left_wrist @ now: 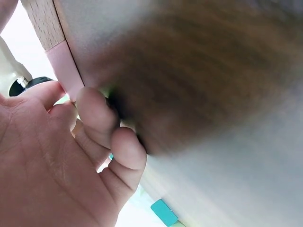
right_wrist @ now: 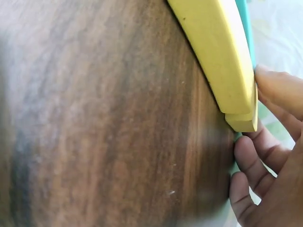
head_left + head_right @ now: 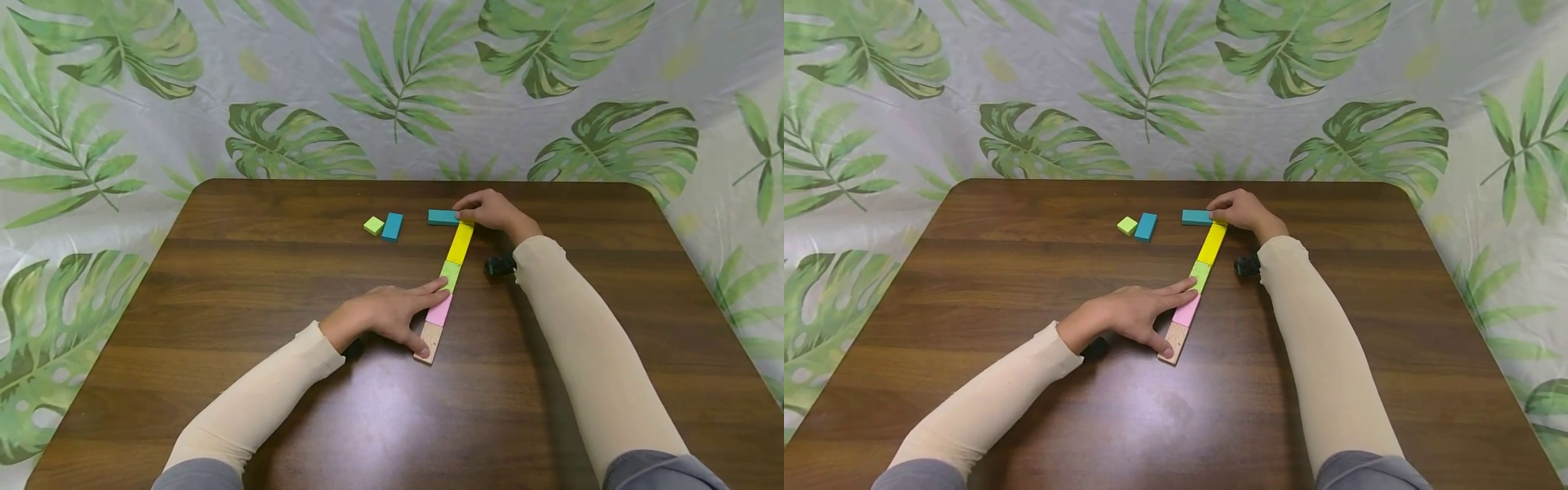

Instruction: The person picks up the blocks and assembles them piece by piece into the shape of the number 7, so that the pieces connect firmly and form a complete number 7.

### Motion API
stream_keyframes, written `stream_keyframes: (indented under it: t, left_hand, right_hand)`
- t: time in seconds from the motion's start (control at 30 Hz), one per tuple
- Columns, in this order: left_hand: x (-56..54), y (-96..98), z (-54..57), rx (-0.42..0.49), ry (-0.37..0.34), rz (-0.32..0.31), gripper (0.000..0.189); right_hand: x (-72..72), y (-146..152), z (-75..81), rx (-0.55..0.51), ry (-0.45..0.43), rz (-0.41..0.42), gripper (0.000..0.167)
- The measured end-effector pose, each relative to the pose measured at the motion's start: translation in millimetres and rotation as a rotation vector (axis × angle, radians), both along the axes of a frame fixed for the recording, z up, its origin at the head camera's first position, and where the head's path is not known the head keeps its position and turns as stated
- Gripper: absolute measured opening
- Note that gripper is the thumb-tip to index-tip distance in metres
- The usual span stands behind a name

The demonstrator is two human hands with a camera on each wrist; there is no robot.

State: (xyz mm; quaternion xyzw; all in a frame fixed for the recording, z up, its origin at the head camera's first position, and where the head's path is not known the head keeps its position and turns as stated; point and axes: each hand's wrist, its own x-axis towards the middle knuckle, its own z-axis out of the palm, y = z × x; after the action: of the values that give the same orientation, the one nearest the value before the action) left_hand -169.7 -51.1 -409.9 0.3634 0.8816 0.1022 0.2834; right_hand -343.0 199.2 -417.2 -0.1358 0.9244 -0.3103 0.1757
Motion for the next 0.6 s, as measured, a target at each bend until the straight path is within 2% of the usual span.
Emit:
stream_keyframes:
  t: [0.6]
  left_hand:
    - [-0.6, 0.1, -0.5, -0.004, 0.004, -0.01, 0.102]
  right_hand:
    - [1.7, 8.4, -8.0, -0.034, -0.012, 0.017, 0.043]
